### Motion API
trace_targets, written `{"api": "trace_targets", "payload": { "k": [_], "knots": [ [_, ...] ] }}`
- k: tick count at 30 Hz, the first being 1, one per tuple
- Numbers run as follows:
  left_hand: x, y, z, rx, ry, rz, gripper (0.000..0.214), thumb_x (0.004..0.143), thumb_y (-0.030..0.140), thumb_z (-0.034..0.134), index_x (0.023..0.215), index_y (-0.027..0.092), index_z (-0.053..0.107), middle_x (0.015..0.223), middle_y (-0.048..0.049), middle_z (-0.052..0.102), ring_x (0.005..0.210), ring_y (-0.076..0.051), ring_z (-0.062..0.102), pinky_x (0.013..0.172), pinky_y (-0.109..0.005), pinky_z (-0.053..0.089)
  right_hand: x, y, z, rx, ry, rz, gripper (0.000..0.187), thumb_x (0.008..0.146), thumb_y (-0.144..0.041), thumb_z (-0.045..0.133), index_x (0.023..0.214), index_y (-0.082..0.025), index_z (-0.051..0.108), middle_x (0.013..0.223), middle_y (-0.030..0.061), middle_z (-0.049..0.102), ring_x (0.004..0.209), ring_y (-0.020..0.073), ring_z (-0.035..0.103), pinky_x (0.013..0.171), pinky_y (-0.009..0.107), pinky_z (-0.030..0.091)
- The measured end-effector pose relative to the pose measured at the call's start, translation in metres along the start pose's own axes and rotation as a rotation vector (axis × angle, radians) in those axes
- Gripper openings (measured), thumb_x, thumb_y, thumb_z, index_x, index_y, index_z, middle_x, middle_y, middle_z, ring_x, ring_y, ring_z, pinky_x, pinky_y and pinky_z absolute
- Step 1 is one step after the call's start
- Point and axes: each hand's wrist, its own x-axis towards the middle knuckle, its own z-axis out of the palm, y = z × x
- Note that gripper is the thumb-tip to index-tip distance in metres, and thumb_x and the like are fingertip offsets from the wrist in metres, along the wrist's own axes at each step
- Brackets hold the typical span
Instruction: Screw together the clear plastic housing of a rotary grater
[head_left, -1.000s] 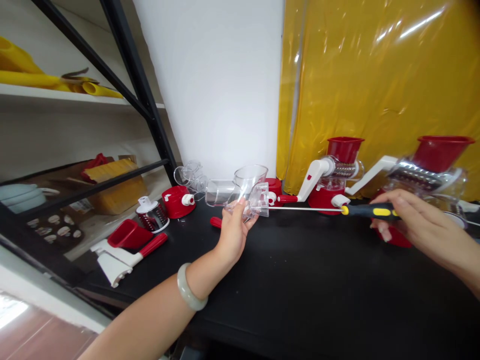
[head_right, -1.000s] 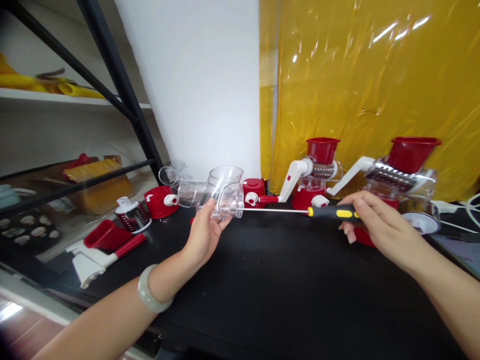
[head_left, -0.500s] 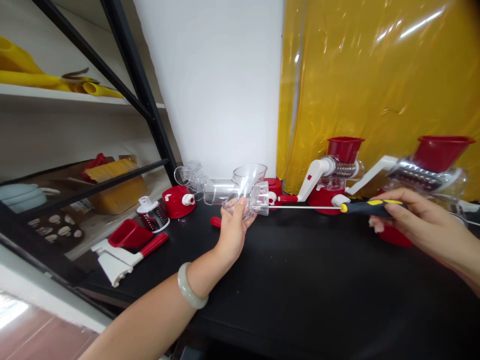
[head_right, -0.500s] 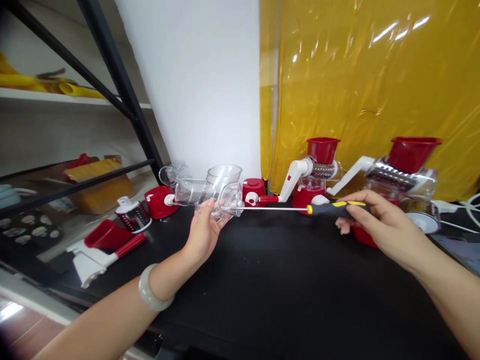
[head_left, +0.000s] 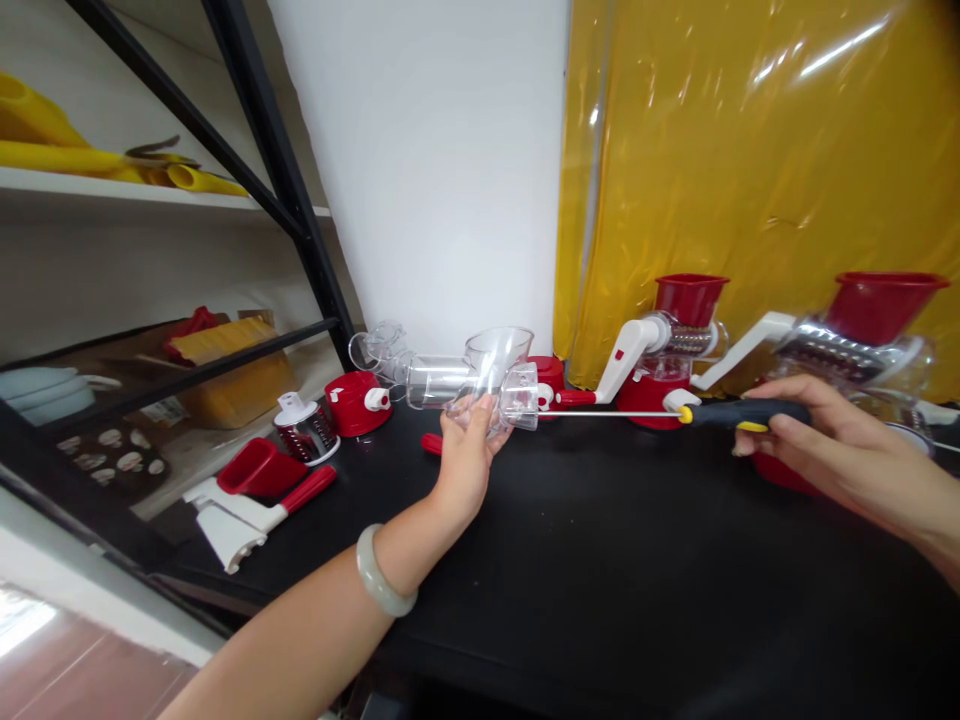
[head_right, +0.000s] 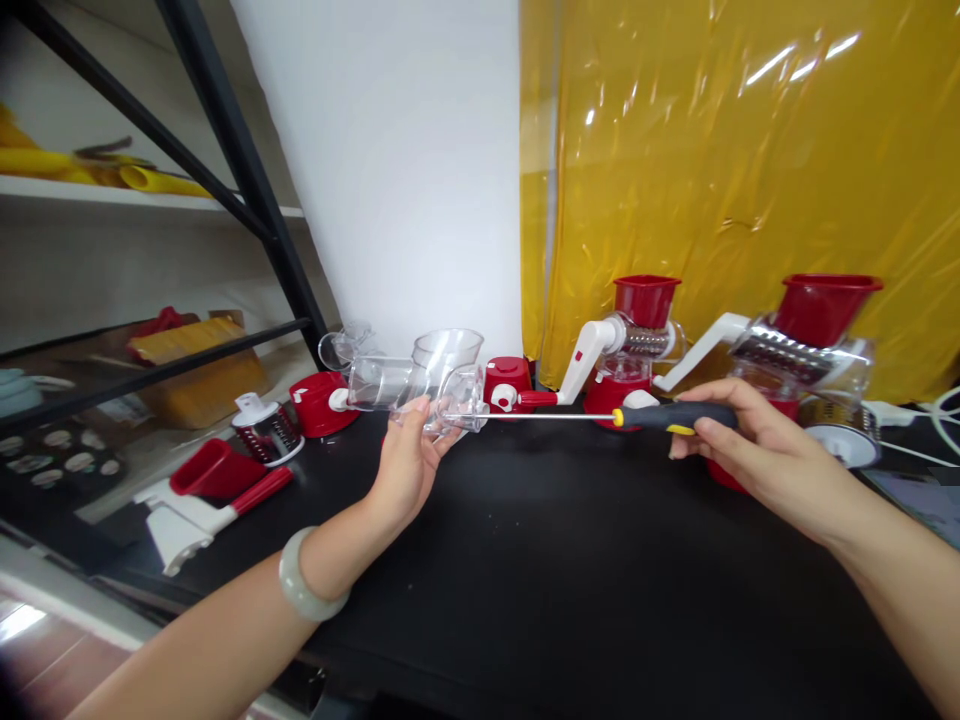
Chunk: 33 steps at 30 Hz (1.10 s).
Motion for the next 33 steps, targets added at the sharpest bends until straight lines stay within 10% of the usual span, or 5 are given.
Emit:
{"api": "trace_targets", "payload": {
  "k": [7, 12, 22, 33],
  "knots": [
    [0.000, 0.001, 0.000, 0.008, -0.001, 0.034, 0.043, 0.073, 0.042, 0.079, 0.097, 0.021, 0.051, 0.099, -0.0014, 0.064, 0.097, -0.017, 0.064, 0.091, -0.040, 0.051, 0.005, 0.011, -0.006, -0.097, -0.087, 0.010, 0.037, 0.085, -0.058, 0.064, 0.098, -0.024, 0.061, 0.060, -0.0006, 0.067, 0.041, 0.0115, 0.052, 0.036, 0.021, 0.036],
    [0.000, 0.001, 0.000, 0.040, -0.014, 0.033, 0.045, 0.072, 0.042, 0.079, 0.098, 0.021, 0.049, 0.102, -0.0030, 0.064, 0.097, -0.019, 0.064, 0.090, -0.043, 0.052, 0.002, 0.010, 0.000, -0.088, -0.074, 0.043, 0.041, 0.093, -0.061, 0.047, 0.086, -0.024, 0.062, 0.047, -0.0035, 0.056, 0.040, 0.0116, 0.047, 0.046, 0.024, 0.045],
    [0.000, 0.002, 0.000, 0.035, -0.007, 0.050, 0.047, 0.070, 0.042, 0.081, 0.099, 0.023, 0.048, 0.107, -0.0036, 0.065, 0.101, -0.020, 0.065, 0.092, -0.045, 0.050, 0.002, 0.010, -0.005, 0.115, -0.122, 0.030, 0.035, 0.078, -0.046, 0.075, 0.104, -0.033, 0.057, 0.076, -0.0009, 0.071, 0.073, 0.0180, 0.066, 0.071, 0.027, 0.054],
    [-0.002, 0.005, 0.000, 0.095, -0.014, 0.115, 0.054, 0.067, 0.048, 0.082, 0.101, 0.023, 0.047, 0.115, -0.0073, 0.064, 0.107, -0.025, 0.064, 0.086, -0.042, 0.053, 0.003, 0.011, -0.003, 0.009, -0.127, 0.098, 0.037, 0.088, -0.059, 0.058, 0.088, -0.023, 0.066, 0.052, -0.0005, 0.062, 0.042, 0.0127, 0.051, 0.046, 0.025, 0.044]
  ]
}}
